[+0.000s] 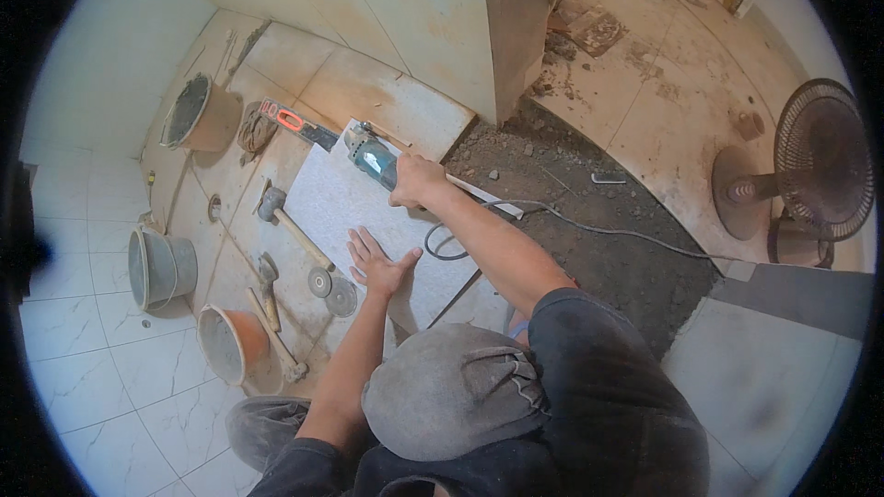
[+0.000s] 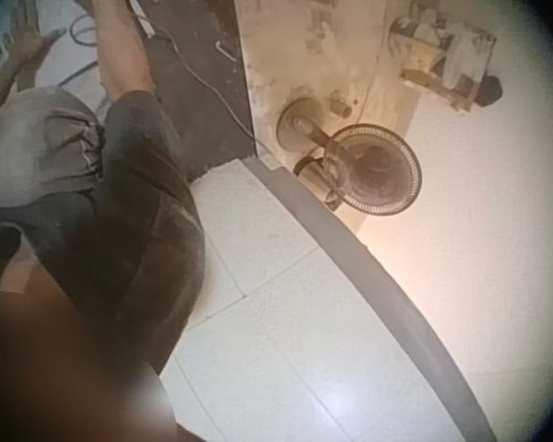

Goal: Using an angle grinder to cut and shape ceramic tiles.

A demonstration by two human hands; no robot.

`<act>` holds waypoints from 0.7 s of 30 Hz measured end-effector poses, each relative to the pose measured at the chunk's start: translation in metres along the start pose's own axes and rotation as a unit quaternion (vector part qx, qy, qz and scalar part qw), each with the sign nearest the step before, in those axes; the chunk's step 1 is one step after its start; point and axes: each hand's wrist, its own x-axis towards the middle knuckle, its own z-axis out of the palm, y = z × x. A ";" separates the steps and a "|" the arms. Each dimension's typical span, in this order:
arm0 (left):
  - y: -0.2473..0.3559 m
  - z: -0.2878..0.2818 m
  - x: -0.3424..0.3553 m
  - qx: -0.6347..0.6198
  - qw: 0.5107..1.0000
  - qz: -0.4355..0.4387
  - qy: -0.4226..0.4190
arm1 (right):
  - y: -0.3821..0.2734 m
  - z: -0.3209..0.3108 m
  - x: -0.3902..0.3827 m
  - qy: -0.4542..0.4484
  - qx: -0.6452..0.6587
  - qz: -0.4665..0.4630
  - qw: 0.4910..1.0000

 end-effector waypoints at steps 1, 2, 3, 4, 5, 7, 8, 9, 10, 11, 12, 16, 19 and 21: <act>0.002 0.000 -0.001 -0.007 1.000 0.000 -0.002 | 0.005 0.002 -0.001 0.004 -0.003 0.003 1.000; 0.005 0.001 -0.002 -0.015 1.000 0.001 -0.004 | 0.010 0.004 -0.003 0.008 -0.006 0.007 1.000; 0.003 0.000 -0.001 -0.014 1.000 0.001 -0.004 | 0.009 0.004 -0.006 0.008 -0.006 0.006 1.000; 0.002 -0.001 0.000 -0.010 1.000 0.001 0.000 | 0.010 0.004 -0.009 0.004 -0.004 0.010 1.000; 0.000 -0.002 0.000 -0.007 1.000 0.001 0.003 | 0.010 0.004 -0.012 0.000 -0.002 0.013 1.000; 0.001 -0.002 0.000 -0.011 1.000 0.002 0.003 | 0.016 0.007 -0.021 0.006 -0.003 0.015 1.000; 0.001 -0.001 -0.001 -0.014 1.000 0.002 0.003 | 0.019 0.008 -0.026 0.011 -0.003 0.015 1.000; 0.000 -0.001 0.000 -0.014 1.000 0.003 0.002 | 0.020 0.008 -0.032 0.012 -0.003 0.016 1.000; 0.000 -0.001 0.000 -0.014 1.000 0.000 0.001 | 0.022 0.007 -0.037 0.016 -0.004 0.014 1.000; -0.001 -0.001 0.000 -0.014 1.000 -0.003 0.001 | 0.023 0.007 -0.042 0.020 -0.005 0.013 1.000; 0.000 0.000 0.000 -0.014 1.000 -0.002 0.000 | 0.026 0.008 -0.046 0.021 -0.005 0.014 1.000; -0.002 0.000 0.001 -0.010 1.000 -0.002 0.004 | 0.032 0.010 -0.062 0.013 -0.007 0.035 0.999; 0.002 0.000 -0.001 -0.007 1.000 -0.004 0.001 | 0.043 0.011 -0.076 0.010 -0.006 0.042 0.999; 0.003 0.000 -0.001 -0.006 1.000 -0.004 -0.001 | 0.050 0.012 -0.084 0.010 -0.004 0.040 0.999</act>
